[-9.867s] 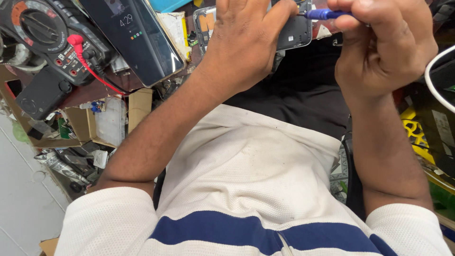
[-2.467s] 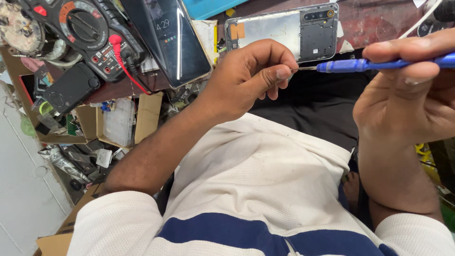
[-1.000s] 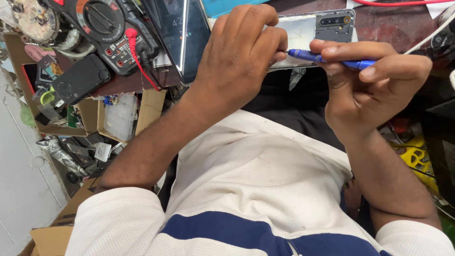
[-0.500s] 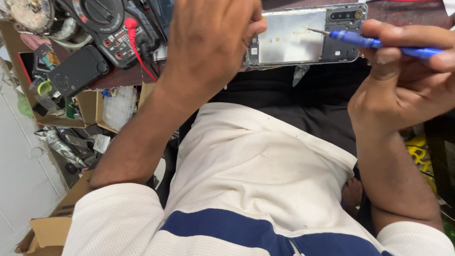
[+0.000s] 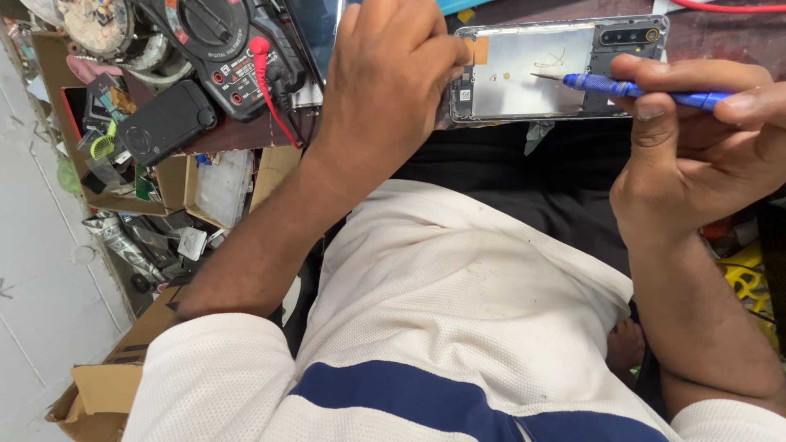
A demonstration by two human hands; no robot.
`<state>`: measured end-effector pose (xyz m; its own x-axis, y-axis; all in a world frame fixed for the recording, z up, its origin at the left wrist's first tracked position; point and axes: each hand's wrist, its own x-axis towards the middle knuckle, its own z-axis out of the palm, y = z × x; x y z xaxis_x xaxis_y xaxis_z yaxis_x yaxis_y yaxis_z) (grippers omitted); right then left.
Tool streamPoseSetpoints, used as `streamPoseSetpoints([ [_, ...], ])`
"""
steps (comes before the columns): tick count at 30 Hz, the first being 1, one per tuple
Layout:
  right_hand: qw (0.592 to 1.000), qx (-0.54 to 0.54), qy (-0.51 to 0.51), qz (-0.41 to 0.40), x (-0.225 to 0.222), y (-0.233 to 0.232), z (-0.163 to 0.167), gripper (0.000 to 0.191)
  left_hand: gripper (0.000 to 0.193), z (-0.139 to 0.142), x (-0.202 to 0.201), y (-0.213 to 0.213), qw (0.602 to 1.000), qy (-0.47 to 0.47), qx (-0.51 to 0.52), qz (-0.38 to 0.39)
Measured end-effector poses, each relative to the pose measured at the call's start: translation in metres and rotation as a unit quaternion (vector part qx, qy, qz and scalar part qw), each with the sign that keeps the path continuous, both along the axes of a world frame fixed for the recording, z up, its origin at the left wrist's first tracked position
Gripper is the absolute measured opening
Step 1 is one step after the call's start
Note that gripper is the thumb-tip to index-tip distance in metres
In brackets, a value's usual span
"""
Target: The person pries at the inside of a disassembled smartphone lying on the workbench using a blue pry tool, working around the camera area and removing small components by hand. They then lift the phone, reattach the back cover, power the phone on, and tap through the screen to test the camera.
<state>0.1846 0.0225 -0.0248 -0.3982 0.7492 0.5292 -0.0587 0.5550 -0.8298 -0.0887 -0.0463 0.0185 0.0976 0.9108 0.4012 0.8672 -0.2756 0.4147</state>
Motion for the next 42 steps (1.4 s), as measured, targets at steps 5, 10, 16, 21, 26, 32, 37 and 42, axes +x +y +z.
streamPoseSetpoints([
  [5,1.000,-0.010,-0.005,0.001,0.000,-0.001,0.001,0.038,0.009,0.002,-0.001,0.002,0.999,-0.023,-0.024,0.011],
  [10,1.000,0.002,-0.003,0.017,-0.004,0.001,0.004,0.039,0.010,0.000,0.000,0.002,0.999,-0.008,-0.024,0.025],
  [16,1.000,-0.007,-0.002,0.025,-0.005,0.001,0.005,0.039,0.009,-0.004,0.000,0.003,0.999,-0.004,-0.026,0.020],
  [21,0.999,-0.029,0.004,0.030,-0.004,-0.004,0.004,0.040,0.009,-0.007,-0.006,0.004,1.000,-0.012,-0.023,0.006],
  [26,0.999,-0.050,0.010,0.019,-0.005,-0.006,0.004,0.040,0.012,-0.009,-0.010,0.006,1.000,0.015,-0.020,-0.002],
  [32,0.999,-0.024,-0.001,0.025,-0.006,0.001,0.004,0.039,0.012,-0.010,-0.013,0.006,1.000,0.022,-0.005,-0.017],
  [37,0.999,-0.028,-0.019,0.022,-0.007,-0.003,0.006,0.041,0.007,0.000,-0.014,0.002,0.999,0.018,-0.013,-0.032],
  [42,0.999,0.013,-0.010,0.041,-0.022,0.001,0.002,0.042,0.023,0.009,-0.003,-0.011,0.999,0.024,-0.027,-0.034],
])
